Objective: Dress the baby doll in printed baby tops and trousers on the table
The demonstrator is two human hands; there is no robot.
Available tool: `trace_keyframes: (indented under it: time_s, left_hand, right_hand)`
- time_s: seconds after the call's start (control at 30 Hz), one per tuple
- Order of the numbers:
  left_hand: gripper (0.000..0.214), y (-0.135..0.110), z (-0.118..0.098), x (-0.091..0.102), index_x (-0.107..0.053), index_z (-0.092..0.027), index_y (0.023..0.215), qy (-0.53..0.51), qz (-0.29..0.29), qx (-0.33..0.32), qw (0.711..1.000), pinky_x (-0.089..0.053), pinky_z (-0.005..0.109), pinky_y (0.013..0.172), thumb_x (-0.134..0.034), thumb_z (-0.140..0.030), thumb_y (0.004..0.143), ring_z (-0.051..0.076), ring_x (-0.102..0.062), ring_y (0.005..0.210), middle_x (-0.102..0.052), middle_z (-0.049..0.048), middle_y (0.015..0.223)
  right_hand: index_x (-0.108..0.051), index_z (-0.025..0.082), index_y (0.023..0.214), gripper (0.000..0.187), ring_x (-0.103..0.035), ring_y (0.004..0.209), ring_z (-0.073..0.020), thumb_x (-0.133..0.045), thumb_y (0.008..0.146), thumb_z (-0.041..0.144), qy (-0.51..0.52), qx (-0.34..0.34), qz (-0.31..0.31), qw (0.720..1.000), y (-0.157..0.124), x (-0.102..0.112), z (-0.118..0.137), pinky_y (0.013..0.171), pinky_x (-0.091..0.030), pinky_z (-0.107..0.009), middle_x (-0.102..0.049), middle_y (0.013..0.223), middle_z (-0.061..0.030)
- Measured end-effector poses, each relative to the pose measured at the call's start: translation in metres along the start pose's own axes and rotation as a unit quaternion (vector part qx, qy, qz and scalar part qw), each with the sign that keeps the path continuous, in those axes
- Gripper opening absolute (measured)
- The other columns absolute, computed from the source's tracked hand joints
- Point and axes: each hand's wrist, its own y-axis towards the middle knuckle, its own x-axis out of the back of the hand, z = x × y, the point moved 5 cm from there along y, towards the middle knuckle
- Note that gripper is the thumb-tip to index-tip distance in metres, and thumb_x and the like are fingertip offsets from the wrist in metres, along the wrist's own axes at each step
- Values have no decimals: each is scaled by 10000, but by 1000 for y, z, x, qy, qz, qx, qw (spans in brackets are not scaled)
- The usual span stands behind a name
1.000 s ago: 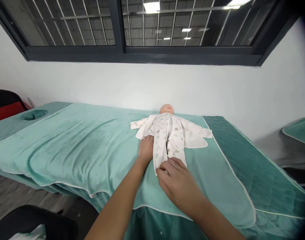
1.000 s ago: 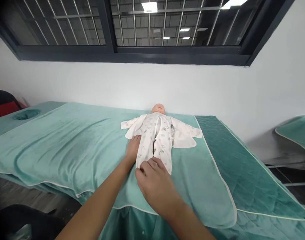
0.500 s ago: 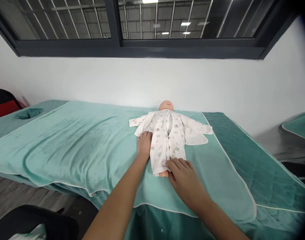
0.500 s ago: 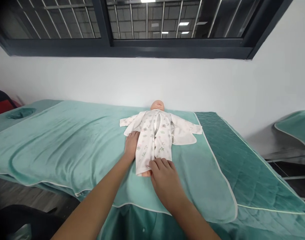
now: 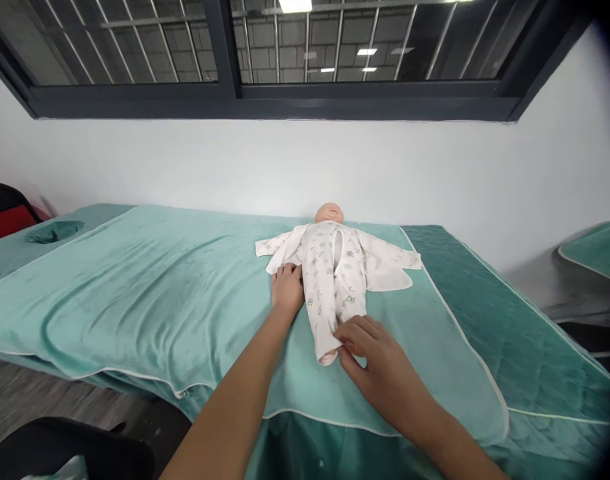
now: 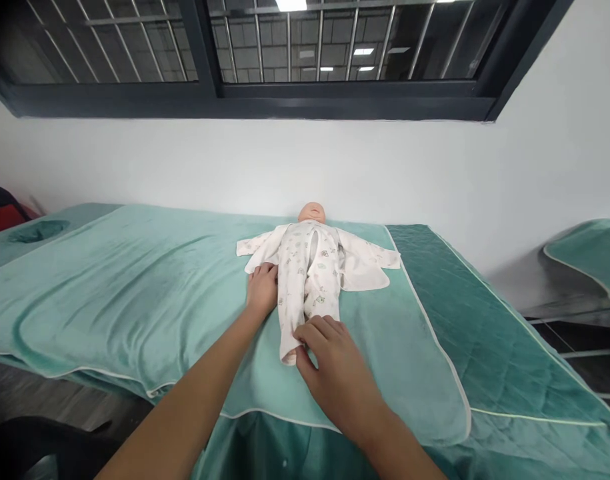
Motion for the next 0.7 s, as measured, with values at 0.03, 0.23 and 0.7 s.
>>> trace_keyframes:
  time_s: [0.03,0.23,0.7]
  left_hand:
    - [294,0,0,0,-651,-250,1120,2,0,-1,1000,-387,409,936,-437,-202,924,269,-500,1112,-596,88,1218]
    - [267,3,4,-4,-658,-235,1029,6,-14,11,1000,-400,393,912,-438,-153,902,253,-518,1077,-617,70,1185]
    - [277,12,7,1,-662,-211,1017,4,-33,42,999,-412,402,897,-397,-204,934,259,-549,1026,-641,91,1100]
  right_hand:
    - [-569,240,940,144,-566,900,-195,-512,905,112,5,3,8,1000,-1,0,-5,829,-441,-356,-613,930,-18]
    - [-537,256,1139,305,-612,1011,-198,-594,848,185,32,-106,-8,994,-17,14,-78,844,-520,-336,-598,1148,-47]
    - [-540,224,891,73,-547,740,-145,-496,949,215,55,-55,6,997,-11,12,-50,687,-436,-273,-558,824,5]
